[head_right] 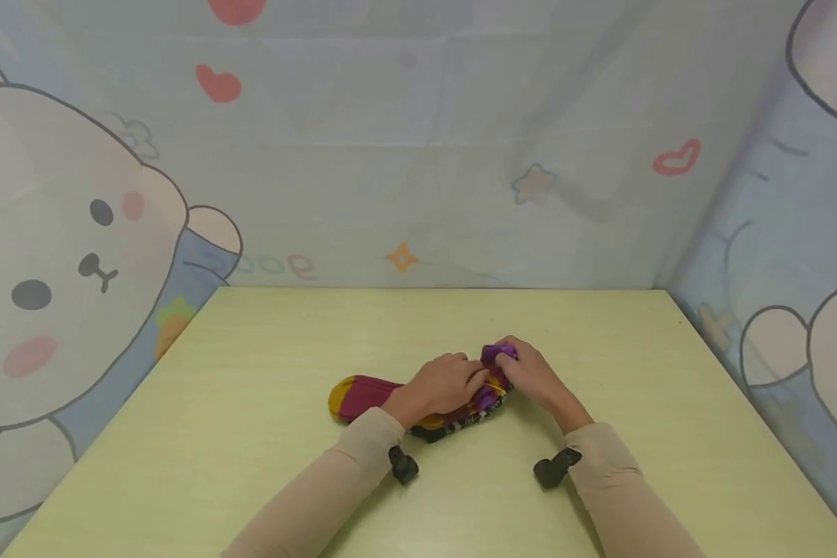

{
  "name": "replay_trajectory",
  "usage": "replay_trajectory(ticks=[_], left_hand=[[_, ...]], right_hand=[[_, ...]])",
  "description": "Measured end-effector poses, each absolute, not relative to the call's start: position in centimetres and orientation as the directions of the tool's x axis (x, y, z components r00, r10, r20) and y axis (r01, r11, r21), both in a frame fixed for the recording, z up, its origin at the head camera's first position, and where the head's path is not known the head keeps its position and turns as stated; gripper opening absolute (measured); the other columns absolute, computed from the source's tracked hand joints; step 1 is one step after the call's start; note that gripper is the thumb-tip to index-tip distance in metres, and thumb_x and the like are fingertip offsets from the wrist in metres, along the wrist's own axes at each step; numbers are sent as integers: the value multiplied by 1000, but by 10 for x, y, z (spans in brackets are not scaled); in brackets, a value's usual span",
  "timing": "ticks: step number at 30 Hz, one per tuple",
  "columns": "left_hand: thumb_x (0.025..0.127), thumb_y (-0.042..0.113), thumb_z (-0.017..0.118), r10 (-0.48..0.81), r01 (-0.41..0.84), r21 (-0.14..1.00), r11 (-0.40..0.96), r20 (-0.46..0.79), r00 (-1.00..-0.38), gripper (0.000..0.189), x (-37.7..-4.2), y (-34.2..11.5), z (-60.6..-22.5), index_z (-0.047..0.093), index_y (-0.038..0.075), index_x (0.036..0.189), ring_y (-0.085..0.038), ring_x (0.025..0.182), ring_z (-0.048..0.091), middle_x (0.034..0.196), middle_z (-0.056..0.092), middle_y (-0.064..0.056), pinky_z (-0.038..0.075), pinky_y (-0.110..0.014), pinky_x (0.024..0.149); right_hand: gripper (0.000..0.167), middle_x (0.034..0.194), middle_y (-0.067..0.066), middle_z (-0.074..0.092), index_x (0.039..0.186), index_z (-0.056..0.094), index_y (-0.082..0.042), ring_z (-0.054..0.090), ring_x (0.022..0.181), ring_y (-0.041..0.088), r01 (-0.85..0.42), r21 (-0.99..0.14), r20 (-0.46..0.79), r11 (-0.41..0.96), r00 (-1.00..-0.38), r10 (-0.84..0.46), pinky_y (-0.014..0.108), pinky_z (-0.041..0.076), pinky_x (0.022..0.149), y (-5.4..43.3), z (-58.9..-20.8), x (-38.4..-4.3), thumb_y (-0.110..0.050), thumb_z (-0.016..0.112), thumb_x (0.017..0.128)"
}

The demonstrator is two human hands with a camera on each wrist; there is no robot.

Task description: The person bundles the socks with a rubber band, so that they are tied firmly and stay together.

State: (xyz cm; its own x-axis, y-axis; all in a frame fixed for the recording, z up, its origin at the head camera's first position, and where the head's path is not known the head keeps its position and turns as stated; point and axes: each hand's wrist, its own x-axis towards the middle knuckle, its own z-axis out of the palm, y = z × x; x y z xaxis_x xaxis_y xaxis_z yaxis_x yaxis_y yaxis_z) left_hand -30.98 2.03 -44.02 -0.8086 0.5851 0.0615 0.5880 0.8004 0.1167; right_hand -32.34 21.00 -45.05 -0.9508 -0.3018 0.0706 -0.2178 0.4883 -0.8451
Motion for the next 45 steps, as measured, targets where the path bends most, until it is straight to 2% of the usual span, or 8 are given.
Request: replay_trajectory(ticks=[8,13,18,21,26,29,35,45], left_hand=[[97,36,65,605,625,124,771,167,-779,27,-310,20,-444,62,14,112,-10,76,52,96,55,2,46,-21,61],[93,34,70,601,636,168,754,214,-770,70,-307,23,-443,31,13,148,-19,97,63,123,57,-5,55,-28,71],[96,20,69,663,693,148,706,207,-719,94,-307,22,-441,0,22,161,-19,84,67,100,69,-7,55,-28,70],[98,16,67,682,707,135,694,190,-706,84,-308,20,-441,11,23,161,-18,81,67,89,68,-5,54,-28,72],[98,24,67,678,692,137,709,140,-722,67,-309,19,-440,33,28,156,-19,90,67,98,70,-5,54,-29,78],[97,25,69,663,672,166,722,112,-740,65,-310,19,-438,37,26,154,-20,95,66,104,70,-5,54,-30,82],[96,24,70,654,666,224,712,134,-745,38,-313,15,-438,51,16,128,-19,89,67,99,68,-5,53,-25,76],[93,18,73,685,710,228,666,188,-704,29,-314,8,-439,51,14,112,-15,89,66,97,66,-1,51,-20,75]], right_hand=[[58,136,31,48,144,40,7,57,114,39,-75,-888,-54,453,-963,-265,40,53,86,214,-441,-324,-20,62,97],[81,147,33,34,151,27,5,49,126,42,13,-940,-126,341,-942,-311,48,47,98,219,-437,-325,-34,69,95],[73,150,31,33,152,21,8,53,124,33,62,-982,-131,180,-907,-400,46,43,103,224,-432,-326,-28,59,100],[67,145,26,42,152,19,10,59,115,25,76,-991,-116,106,-882,-457,41,46,100,227,-432,-327,-20,54,103],[60,121,10,61,149,16,13,63,108,19,82,-996,-90,40,-846,-526,37,49,95,230,-434,-327,-4,46,101],[55,120,11,61,144,21,16,63,107,20,57,-997,-77,53,-843,-533,37,51,94,230,-436,-328,1,49,99],[34,123,24,57,125,48,13,62,104,23,-70,-956,-83,285,-867,-492,37,55,86,226,-439,-326,-2,57,95],[11,92,11,65,98,62,5,64,77,23,-62,-905,-197,422,-817,-543,36,55,72,221,-443,-323,0,55,90]])
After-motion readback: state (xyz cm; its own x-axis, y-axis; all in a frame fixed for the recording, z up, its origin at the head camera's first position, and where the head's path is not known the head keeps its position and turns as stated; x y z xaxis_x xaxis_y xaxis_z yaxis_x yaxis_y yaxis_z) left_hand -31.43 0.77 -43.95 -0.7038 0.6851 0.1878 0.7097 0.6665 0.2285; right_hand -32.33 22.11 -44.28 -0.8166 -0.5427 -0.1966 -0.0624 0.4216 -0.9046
